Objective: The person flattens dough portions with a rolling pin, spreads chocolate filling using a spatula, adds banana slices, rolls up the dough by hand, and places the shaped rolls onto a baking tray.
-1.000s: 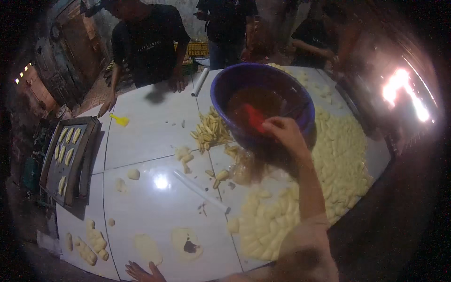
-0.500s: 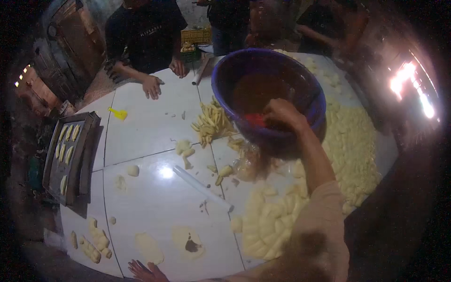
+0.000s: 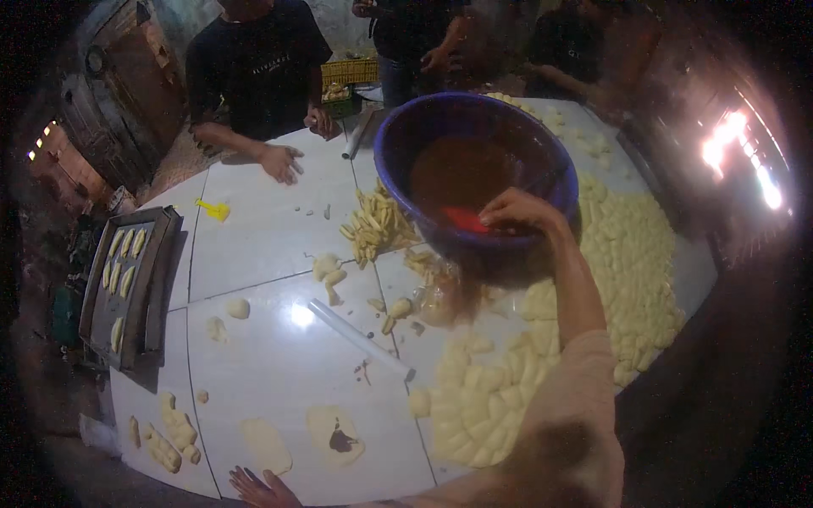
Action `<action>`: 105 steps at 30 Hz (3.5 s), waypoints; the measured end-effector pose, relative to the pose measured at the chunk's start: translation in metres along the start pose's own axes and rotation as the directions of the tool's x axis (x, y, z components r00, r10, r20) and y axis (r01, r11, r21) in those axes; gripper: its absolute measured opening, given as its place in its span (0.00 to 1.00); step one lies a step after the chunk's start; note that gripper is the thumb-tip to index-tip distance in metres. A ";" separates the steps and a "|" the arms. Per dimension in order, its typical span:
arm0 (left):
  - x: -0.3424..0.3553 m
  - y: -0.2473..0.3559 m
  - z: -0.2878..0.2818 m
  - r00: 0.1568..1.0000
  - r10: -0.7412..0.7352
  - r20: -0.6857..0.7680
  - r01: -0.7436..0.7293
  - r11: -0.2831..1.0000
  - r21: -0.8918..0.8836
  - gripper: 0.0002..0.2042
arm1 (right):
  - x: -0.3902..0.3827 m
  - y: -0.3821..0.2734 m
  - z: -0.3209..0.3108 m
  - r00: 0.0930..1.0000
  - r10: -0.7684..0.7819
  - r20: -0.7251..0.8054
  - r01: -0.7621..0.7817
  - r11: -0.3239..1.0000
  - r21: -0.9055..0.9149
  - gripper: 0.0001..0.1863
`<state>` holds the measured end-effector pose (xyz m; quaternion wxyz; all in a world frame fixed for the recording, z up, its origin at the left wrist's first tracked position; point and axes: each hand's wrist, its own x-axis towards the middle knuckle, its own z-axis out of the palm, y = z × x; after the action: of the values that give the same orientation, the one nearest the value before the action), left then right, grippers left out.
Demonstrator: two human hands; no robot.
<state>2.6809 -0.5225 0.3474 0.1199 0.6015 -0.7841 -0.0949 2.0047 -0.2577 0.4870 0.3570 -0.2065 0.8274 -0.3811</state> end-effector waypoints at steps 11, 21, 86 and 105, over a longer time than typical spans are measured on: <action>0.000 -0.010 0.007 0.993 0.028 -0.114 -0.030 0.999 -0.019 0.35 | -0.042 -0.049 0.031 0.996 -0.057 -0.074 0.059 0.998 0.027 0.21; 0.012 -0.010 0.014 0.975 0.170 -0.140 -0.193 0.966 -0.172 0.42 | -0.082 -0.101 0.171 0.945 -0.254 0.205 0.243 0.967 0.079 0.15; 0.003 -0.016 -0.008 0.756 0.625 0.193 -0.608 0.780 -0.145 0.31 | -0.179 -0.087 0.448 0.974 -0.193 0.122 0.197 0.980 -0.022 0.16; -0.011 -0.040 0.018 0.770 0.638 0.001 -0.638 0.770 0.001 0.22 | -0.144 0.007 0.139 0.499 -0.563 -0.658 -0.396 0.527 -0.752 0.14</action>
<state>2.7149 -0.5216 0.3173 0.1445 0.3001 -0.9417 -0.0481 2.2032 -0.2318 0.4810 -0.2766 -0.1795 0.9441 0.0019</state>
